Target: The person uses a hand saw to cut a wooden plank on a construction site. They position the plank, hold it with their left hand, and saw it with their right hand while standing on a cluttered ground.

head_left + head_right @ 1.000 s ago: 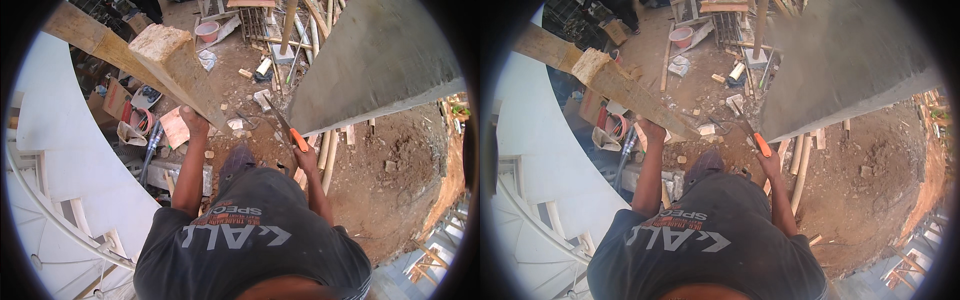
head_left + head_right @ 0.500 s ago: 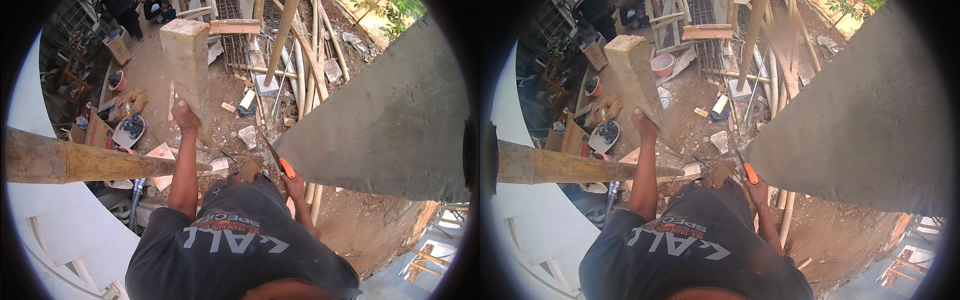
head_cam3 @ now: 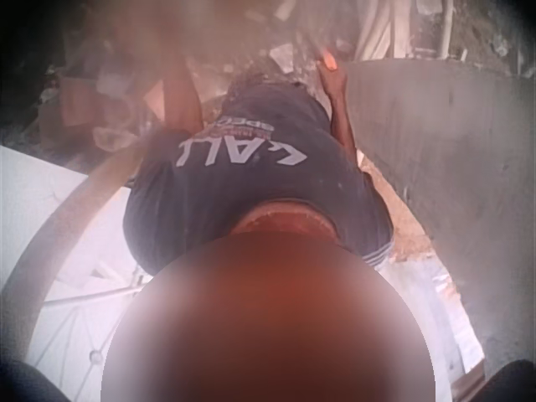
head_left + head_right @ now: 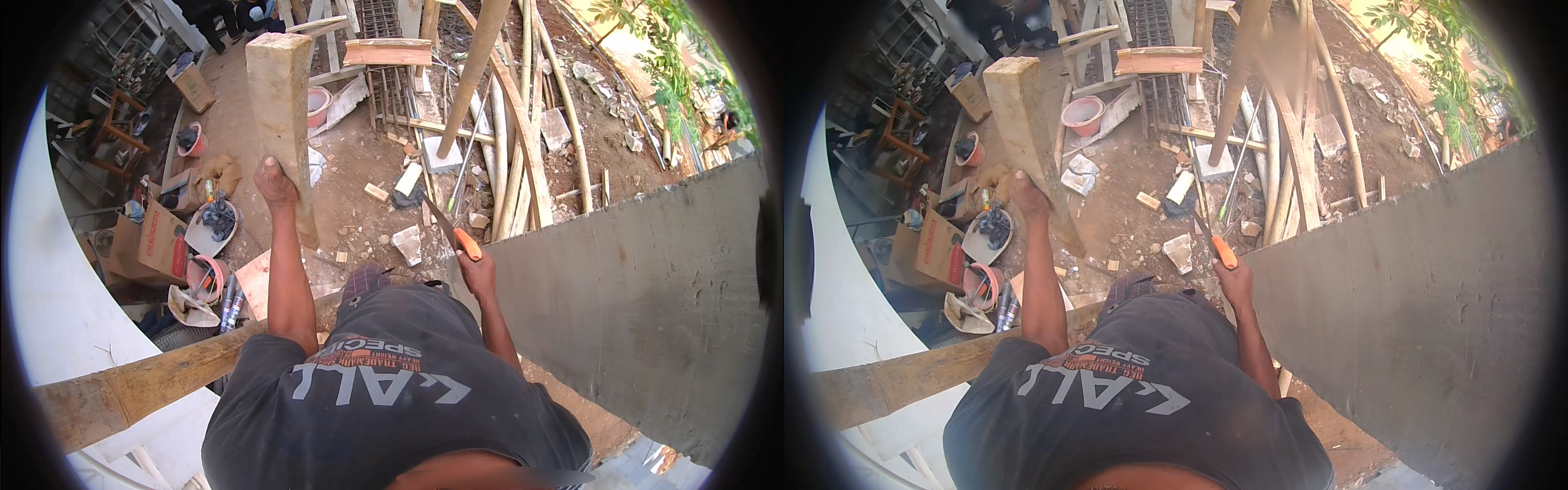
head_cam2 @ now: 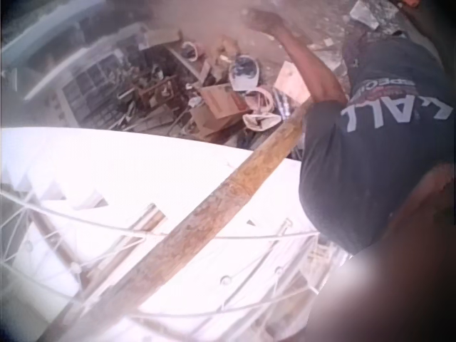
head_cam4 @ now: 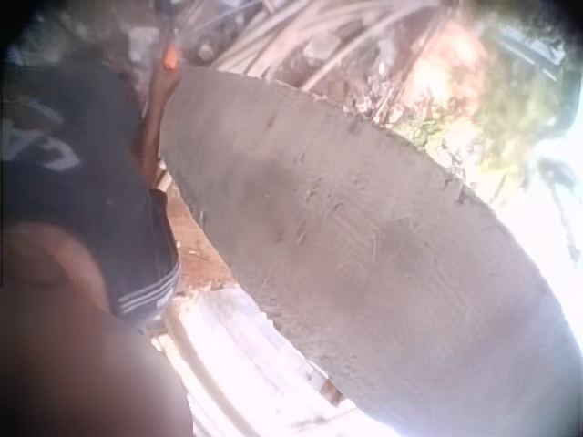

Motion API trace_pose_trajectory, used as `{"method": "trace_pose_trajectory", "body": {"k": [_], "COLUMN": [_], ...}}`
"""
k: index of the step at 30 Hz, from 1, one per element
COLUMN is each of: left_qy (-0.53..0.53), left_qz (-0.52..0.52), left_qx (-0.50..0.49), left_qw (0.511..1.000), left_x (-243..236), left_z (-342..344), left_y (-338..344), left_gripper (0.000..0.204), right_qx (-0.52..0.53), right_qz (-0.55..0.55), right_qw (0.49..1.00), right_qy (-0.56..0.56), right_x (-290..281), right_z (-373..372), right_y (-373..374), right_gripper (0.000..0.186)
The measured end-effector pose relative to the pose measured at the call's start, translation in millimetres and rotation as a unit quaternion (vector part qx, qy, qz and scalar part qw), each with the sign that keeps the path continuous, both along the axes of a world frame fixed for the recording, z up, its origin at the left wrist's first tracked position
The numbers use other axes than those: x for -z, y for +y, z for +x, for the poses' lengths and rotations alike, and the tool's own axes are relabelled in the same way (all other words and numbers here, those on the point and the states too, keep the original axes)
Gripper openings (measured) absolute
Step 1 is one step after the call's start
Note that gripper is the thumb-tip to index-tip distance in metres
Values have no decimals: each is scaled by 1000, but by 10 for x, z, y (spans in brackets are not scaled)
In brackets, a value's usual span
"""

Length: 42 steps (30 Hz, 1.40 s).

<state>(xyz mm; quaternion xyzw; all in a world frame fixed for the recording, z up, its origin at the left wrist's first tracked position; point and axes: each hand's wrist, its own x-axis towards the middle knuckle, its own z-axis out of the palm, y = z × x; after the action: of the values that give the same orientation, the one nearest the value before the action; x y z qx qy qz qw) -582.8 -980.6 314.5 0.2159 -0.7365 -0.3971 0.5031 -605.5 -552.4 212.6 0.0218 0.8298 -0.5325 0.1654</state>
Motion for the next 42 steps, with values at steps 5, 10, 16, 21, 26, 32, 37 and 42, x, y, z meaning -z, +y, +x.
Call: {"method": "trace_pose_trajectory", "body": {"k": [5,10,16,21,26,32,37,42], "left_qy": [-52,-134,-241,-316,-348,-425,-501,-495], "left_qz": [1,66,129,211,230,201,217,274], "left_qx": [23,36,56,51,42,40,59,63], "left_qw": [998,988,960,924,908,882,836,822], "left_x": [191,740,1682,2227,2314,2474,2660,2732], "left_z": [-115,-347,-690,-859,-903,-848,-799,-1057], "left_y": [-214,-588,-1231,-1804,-2299,-2595,-2714,-2820], "left_gripper": [62,56,54,58,62,62,60,61], "right_qx": [-15,27,85,137,154,150,137,143], "right_qz": [-33,-67,-52,-22,-44,-12,32,42], "right_qw": [999,997,994,987,983,979,983,985], "right_qy": [32,29,45,80,88,135,116,82], "right_x": [42,117,392,675,802,871,991,1299], "right_z": [-510,-1000,-1726,-2519,-3325,-4272,-4922,-5509], "right_y": [-242,-569,-1193,-1835,-2326,-2828,-3147,-3378], "right_gripper": [35,36,32,33,29,31,36,42]}}
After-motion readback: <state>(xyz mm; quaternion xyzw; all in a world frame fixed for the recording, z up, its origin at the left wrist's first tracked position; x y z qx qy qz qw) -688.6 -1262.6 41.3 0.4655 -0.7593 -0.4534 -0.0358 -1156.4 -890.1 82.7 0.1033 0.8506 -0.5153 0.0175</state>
